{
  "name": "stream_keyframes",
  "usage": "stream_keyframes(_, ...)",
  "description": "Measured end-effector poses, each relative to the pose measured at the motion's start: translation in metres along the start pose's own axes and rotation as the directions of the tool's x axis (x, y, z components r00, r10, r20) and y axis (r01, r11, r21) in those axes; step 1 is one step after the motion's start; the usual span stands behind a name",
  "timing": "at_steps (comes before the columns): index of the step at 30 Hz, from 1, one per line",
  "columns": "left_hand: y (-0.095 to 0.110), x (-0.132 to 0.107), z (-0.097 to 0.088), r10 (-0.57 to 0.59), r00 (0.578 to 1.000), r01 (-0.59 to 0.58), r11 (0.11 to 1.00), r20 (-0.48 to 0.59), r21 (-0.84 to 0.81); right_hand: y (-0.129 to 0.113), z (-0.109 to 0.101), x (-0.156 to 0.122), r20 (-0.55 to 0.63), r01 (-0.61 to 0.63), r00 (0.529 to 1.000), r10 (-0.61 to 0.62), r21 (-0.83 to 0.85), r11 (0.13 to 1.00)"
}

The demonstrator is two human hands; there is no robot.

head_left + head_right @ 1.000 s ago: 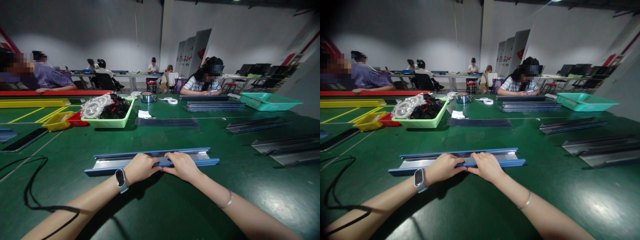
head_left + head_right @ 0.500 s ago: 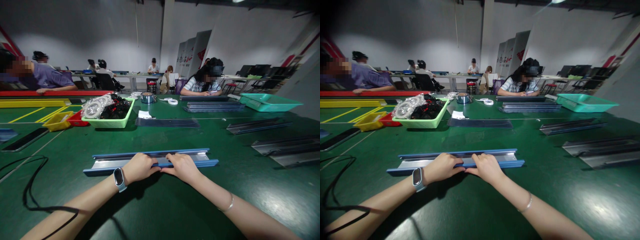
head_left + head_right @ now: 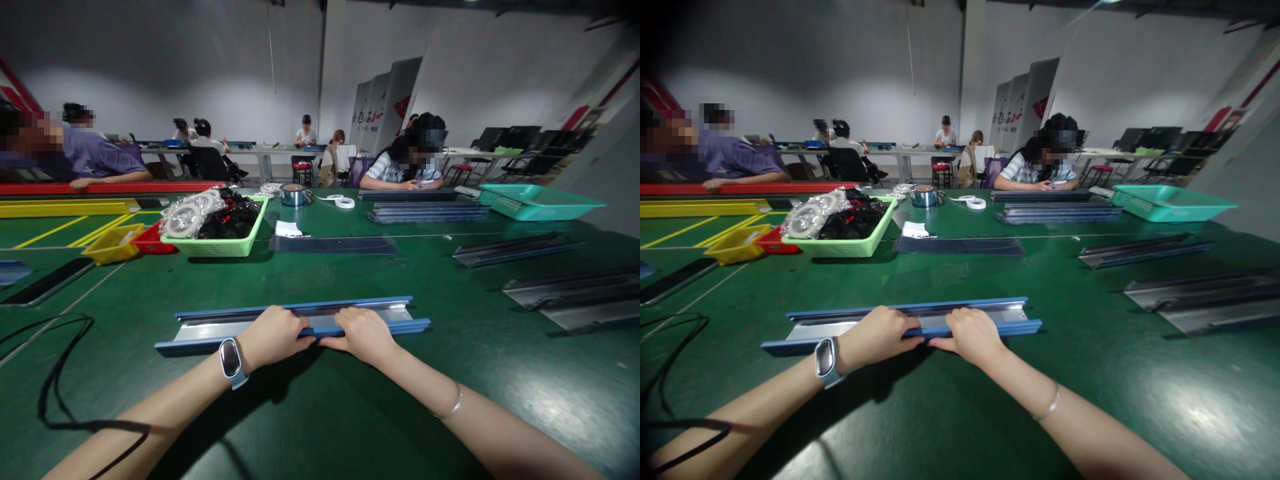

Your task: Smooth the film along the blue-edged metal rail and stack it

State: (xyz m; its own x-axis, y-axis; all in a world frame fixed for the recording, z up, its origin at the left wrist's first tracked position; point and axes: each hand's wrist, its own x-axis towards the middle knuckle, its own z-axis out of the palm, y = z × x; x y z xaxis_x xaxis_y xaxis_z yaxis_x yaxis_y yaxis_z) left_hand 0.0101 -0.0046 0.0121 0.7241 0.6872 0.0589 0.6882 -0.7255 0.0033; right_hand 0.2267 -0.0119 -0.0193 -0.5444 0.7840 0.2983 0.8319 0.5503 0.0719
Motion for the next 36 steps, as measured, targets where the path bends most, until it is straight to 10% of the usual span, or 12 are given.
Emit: stream_keyframes(36, 0.0, -0.001, 0.002, 0.001, 1.0, -0.001, 1.0, -0.027, -0.013, -0.025, -0.009, -0.008, -0.001, -0.186, 0.983, 0.186, -0.024, 0.982)
